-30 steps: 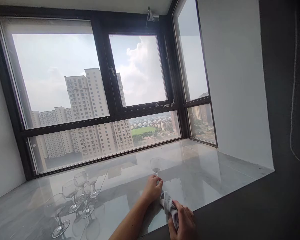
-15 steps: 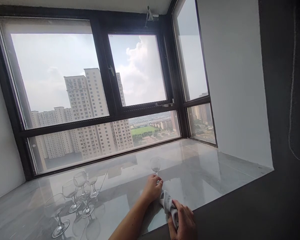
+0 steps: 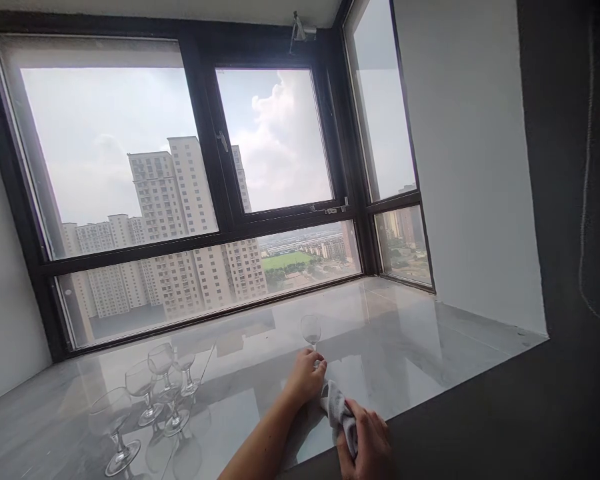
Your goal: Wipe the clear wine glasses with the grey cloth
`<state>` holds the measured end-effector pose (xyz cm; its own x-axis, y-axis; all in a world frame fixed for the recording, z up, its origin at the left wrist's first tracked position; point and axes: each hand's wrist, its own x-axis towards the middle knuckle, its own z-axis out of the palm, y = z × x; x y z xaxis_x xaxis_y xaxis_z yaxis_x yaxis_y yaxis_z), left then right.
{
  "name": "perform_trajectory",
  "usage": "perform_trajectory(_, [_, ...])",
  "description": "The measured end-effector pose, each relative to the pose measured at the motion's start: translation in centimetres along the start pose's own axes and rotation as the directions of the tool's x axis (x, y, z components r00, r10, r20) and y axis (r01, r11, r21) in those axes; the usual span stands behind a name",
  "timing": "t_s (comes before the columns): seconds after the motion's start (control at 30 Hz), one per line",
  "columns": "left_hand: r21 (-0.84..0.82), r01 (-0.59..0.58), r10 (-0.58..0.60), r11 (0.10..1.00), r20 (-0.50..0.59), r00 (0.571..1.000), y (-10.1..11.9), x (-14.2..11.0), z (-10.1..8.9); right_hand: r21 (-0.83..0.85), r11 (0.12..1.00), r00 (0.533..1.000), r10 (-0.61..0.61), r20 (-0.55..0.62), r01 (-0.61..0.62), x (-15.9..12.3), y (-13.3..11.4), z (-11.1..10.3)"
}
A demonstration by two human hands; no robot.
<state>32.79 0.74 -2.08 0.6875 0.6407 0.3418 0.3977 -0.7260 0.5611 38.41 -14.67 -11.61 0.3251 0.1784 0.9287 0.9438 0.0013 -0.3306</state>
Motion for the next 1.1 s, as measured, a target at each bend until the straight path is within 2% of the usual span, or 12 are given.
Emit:
perform_trajectory(0.33, [0.010, -0.011, 0.011, 1.000, -0.010, 1.000, -0.4, 0.1, 0.2, -0.015, 0.993, 0.992, -0.120, 0.030, 0.120, 0.4, 0.9, -0.4])
perform_trajectory(0.63, [0.011, -0.016, 0.016, 1.000, -0.015, 1.000, -0.4, 0.1, 0.2, -0.031, 0.991, 0.991, -0.130, 0.019, 0.131, 0.5, 0.9, -0.5])
perform_trajectory(0.7, [0.009, -0.016, 0.016, 1.000, -0.014, 1.000, -0.4, 0.2, 0.2, -0.023, 0.993, 0.993, -0.113, 0.022, 0.113, 0.5, 0.7, -0.5])
perform_trajectory(0.9, [0.008, -0.016, 0.016, 1.000, -0.010, 1.000, -0.6, 0.3, 0.3, 0.049, 0.996, 0.998, 0.068, 0.010, -0.068, 0.1, -0.6, 0.0])
perform_trajectory(1.03, [0.017, -0.019, 0.019, 1.000, -0.010, 1.000, -0.5, 0.2, 0.3, 0.054, 0.996, 0.998, 0.064, 0.019, -0.065, 0.0, -0.3, 0.0])
perform_trajectory(1.1, [0.019, -0.023, 0.023, 1.000, -0.015, 1.000, -0.5, 0.1, 0.2, 0.034, 0.999, 0.999, 0.013, 0.031, -0.014, 0.0, 0.1, -0.1])
